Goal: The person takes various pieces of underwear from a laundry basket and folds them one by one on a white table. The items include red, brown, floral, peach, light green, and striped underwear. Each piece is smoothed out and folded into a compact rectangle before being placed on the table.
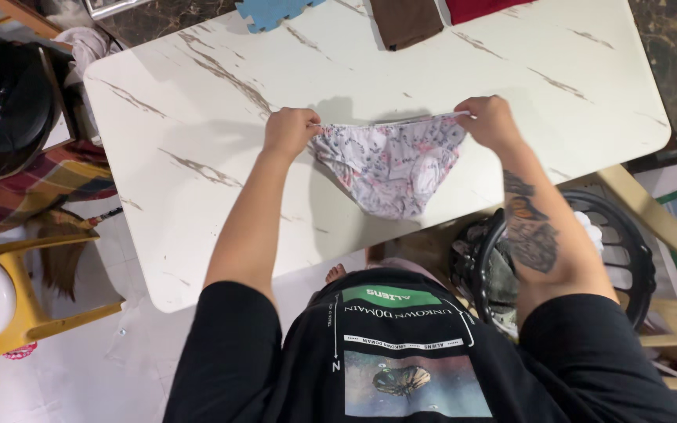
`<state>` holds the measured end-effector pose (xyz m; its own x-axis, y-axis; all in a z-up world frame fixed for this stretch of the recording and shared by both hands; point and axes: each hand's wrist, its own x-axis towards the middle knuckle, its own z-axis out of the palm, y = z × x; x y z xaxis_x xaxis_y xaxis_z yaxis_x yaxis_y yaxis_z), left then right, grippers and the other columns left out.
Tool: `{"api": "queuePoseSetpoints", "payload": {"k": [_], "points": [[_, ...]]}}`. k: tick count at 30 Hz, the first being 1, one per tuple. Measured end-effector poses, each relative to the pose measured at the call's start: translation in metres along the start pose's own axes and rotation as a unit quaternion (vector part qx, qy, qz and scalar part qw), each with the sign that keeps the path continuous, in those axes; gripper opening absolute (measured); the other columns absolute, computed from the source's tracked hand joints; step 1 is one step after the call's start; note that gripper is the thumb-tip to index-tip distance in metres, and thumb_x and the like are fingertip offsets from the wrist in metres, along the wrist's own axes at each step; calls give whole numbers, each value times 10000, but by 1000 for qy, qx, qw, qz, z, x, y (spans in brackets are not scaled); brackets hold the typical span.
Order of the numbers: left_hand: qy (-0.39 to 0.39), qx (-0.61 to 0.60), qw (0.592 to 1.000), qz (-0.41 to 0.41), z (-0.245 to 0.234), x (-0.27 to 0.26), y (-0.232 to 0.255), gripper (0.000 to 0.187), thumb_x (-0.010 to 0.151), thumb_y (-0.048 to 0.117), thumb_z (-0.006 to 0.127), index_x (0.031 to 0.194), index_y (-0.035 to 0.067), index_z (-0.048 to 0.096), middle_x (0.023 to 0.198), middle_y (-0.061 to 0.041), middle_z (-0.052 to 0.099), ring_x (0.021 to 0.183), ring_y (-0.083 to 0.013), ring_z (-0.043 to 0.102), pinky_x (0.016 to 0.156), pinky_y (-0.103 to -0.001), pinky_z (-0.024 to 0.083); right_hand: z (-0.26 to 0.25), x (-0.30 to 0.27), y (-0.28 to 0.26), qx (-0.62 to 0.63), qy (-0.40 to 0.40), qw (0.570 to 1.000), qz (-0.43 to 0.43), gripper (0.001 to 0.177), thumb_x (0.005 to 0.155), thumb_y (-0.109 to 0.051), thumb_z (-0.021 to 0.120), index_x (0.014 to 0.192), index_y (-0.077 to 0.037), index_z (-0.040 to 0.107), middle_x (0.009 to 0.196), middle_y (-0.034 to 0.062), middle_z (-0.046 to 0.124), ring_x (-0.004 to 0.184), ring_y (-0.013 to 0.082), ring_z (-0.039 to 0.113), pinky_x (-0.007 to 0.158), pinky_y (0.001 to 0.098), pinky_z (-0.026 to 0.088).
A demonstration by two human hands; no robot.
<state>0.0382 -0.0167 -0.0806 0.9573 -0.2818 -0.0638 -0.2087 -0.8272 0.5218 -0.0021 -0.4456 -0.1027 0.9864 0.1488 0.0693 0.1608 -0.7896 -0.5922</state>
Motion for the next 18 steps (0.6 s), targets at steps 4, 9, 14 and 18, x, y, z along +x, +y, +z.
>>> {"api": "queuePoseSetpoints", "payload": {"k": [4, 9, 14, 18], "points": [[178, 77, 980, 44, 61, 29, -17, 263, 722, 242, 835, 937, 105, 772, 856, -131, 759, 819, -336, 712, 722, -431, 551, 57, 18, 17, -148, 221, 955, -131, 377, 751, -102, 754, 1124, -54, 770, 998, 148, 760, 871, 358, 698, 784, 399, 571], [-38, -139, 988, -59, 133, -31, 32, 140, 912, 254, 674, 917, 118, 703, 815, -104, 761, 760, -299, 736, 687, -457, 570, 95, -30, -14, 77, 97, 992, 28, 128, 937, -75, 696, 1044, -24, 745, 880, 171, 724, 724, 292, 700, 670, 379, 551], [-99, -144, 978, -114, 158, -114, 75, 218, 924, 303, 688, 1062, 139, 643, 919, -78, 777, 831, -331, 739, 723, -458, 563, 109, -112, -61, 138, -32, 977, 161, 149, 913, -133, 682, 1023, -37, 711, 753, 162, 709, 619, 271, 685, 617, 379, 532], [-13, -208, 975, -74, 162, -137, 88, 361, 907, 281, 700, 1219, 145, 579, 971, -74, 766, 866, -334, 730, 729, -457, 560, 121, -138, -88, 181, 16, 972, 146, 205, 918, -157, 704, 1077, -34, 662, 815, 152, 709, 715, 283, 668, 675, 387, 522]]}}
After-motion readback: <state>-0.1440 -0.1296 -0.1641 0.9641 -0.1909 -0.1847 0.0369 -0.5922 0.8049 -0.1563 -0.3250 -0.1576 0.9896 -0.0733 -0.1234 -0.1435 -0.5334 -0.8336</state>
